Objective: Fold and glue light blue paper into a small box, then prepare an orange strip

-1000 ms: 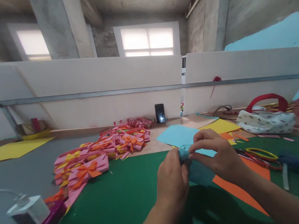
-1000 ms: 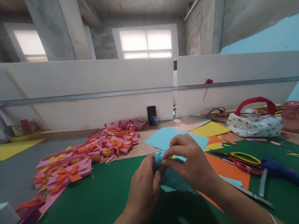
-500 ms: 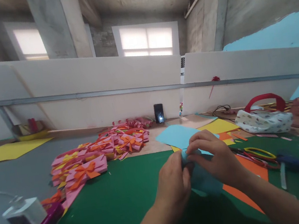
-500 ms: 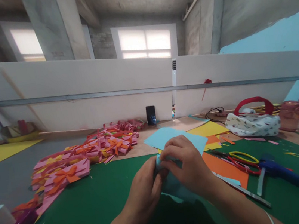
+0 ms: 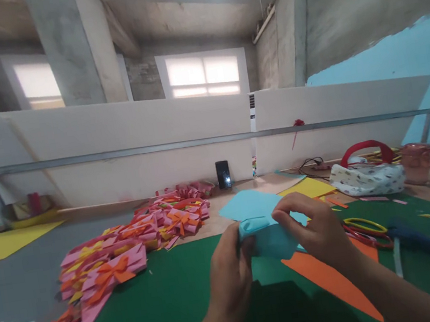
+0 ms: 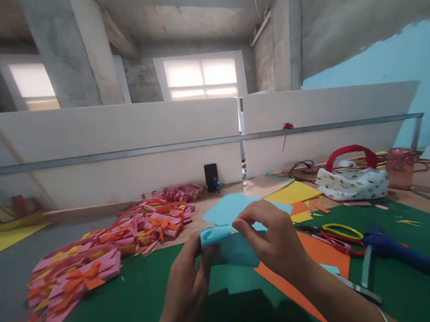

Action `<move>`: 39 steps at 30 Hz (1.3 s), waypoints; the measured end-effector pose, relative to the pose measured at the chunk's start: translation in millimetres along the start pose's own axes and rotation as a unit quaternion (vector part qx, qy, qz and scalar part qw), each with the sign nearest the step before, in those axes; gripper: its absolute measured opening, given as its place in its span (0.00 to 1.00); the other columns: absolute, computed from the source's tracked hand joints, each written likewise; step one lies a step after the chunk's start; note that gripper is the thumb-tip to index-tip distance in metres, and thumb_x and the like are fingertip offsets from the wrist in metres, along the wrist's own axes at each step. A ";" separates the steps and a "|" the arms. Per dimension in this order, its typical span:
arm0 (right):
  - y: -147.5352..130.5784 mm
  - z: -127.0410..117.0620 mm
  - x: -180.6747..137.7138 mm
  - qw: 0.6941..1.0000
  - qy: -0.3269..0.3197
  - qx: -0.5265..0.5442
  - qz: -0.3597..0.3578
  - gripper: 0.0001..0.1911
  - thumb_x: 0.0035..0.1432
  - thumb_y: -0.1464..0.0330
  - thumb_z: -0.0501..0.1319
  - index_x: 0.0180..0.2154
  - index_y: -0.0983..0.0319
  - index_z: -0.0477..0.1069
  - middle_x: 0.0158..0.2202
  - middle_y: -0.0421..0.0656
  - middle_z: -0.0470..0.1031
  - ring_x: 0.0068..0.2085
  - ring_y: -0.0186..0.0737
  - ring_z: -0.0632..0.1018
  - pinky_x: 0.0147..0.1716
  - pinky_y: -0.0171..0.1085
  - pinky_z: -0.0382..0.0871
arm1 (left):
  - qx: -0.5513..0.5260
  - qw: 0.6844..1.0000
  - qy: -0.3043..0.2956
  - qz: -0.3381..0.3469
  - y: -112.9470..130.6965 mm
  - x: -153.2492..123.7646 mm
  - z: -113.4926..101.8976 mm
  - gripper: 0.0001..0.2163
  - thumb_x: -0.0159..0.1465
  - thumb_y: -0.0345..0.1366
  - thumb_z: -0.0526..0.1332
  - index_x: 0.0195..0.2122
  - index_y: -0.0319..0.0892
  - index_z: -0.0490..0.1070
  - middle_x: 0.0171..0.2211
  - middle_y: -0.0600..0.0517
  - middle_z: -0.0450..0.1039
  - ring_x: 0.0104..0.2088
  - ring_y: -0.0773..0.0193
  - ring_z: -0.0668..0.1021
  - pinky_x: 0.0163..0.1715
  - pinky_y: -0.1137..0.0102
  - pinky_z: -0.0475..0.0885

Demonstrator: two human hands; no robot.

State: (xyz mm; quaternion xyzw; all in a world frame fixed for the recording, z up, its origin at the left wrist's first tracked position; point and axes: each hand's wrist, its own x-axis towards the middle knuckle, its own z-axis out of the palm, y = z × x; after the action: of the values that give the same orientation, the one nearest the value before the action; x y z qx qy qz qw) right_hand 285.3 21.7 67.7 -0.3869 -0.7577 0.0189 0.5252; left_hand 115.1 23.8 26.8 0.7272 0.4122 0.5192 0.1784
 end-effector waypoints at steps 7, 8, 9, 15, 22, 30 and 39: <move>4.0 -10.4 7.2 0.894 -0.229 0.210 0.323 0.08 0.47 0.65 0.65 0.28 0.63 0.76 0.22 0.38 0.68 0.25 0.30 0.66 0.22 0.31 0.58 | 0.034 0.993 0.014 0.114 -3.3 1.9 -3.2 0.09 0.64 0.35 0.53 0.41 0.43 0.70 0.39 0.48 0.70 0.41 0.59 0.72 0.40 0.68 0.67; 4.7 -9.8 7.2 0.891 -0.221 0.210 0.335 0.07 0.46 0.66 0.66 0.28 0.63 0.76 0.22 0.38 0.69 0.25 0.30 0.67 0.22 0.30 0.58 | 0.050 0.991 0.028 0.124 -4.1 2.4 -3.5 0.08 0.63 0.35 0.53 0.40 0.43 0.70 0.40 0.47 0.69 0.41 0.59 0.71 0.41 0.67 0.66; 5.4 -8.8 7.1 0.893 -0.206 0.213 0.337 0.07 0.44 0.67 0.67 0.28 0.63 0.76 0.23 0.39 0.69 0.26 0.30 0.67 0.23 0.30 0.59 | 0.064 0.989 0.043 0.127 -4.7 2.7 -3.9 0.08 0.63 0.35 0.54 0.40 0.43 0.71 0.40 0.48 0.69 0.41 0.58 0.71 0.41 0.67 0.66; 9.3 -2.7 4.0 0.892 -0.175 0.293 0.295 0.12 0.40 0.65 0.69 0.31 0.62 0.77 0.28 0.40 0.71 0.28 0.31 0.67 0.26 0.31 0.61 | 0.055 0.993 0.061 0.087 -2.6 2.3 -5.3 0.08 0.62 0.37 0.56 0.40 0.45 0.72 0.39 0.49 0.68 0.41 0.59 0.71 0.41 0.67 0.66; 6.4 6.2 -1.9 0.859 -0.215 0.345 0.310 0.15 0.43 0.59 0.68 0.29 0.65 0.77 0.23 0.39 0.68 0.25 0.29 0.64 0.23 0.30 0.57 | -0.001 0.998 0.005 0.064 2.5 2.7 -4.0 0.08 0.63 0.35 0.54 0.39 0.41 0.71 0.39 0.48 0.69 0.41 0.59 0.71 0.40 0.67 0.66; 16.8 6.6 -3.4 0.831 -0.318 0.337 0.308 0.17 0.49 0.57 0.64 0.24 0.65 0.69 0.10 0.30 0.56 0.11 0.23 0.55 0.11 0.28 0.43 | -0.022 0.997 -0.071 0.016 0.7 1.5 -6.2 0.12 0.64 0.39 0.51 0.36 0.41 0.73 0.34 0.48 0.73 0.34 0.60 0.73 0.34 0.69 0.68; 8.4 7.9 -4.6 0.834 -0.296 0.351 0.306 0.18 0.50 0.55 0.63 0.28 0.65 0.75 0.18 0.37 0.67 0.21 0.28 0.67 0.20 0.28 0.58 | -0.131 0.991 0.007 -0.012 -2.1 -5.9 0.3 0.15 0.63 0.39 0.54 0.51 0.47 0.61 0.30 0.55 0.70 0.25 0.69 0.71 0.25 0.75 0.68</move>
State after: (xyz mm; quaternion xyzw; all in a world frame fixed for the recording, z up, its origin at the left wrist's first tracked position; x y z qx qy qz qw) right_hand 284.3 27.8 56.9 -0.3644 -0.6625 0.5568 0.3439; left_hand 113.7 20.5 21.6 0.6890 0.3502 0.5714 0.2758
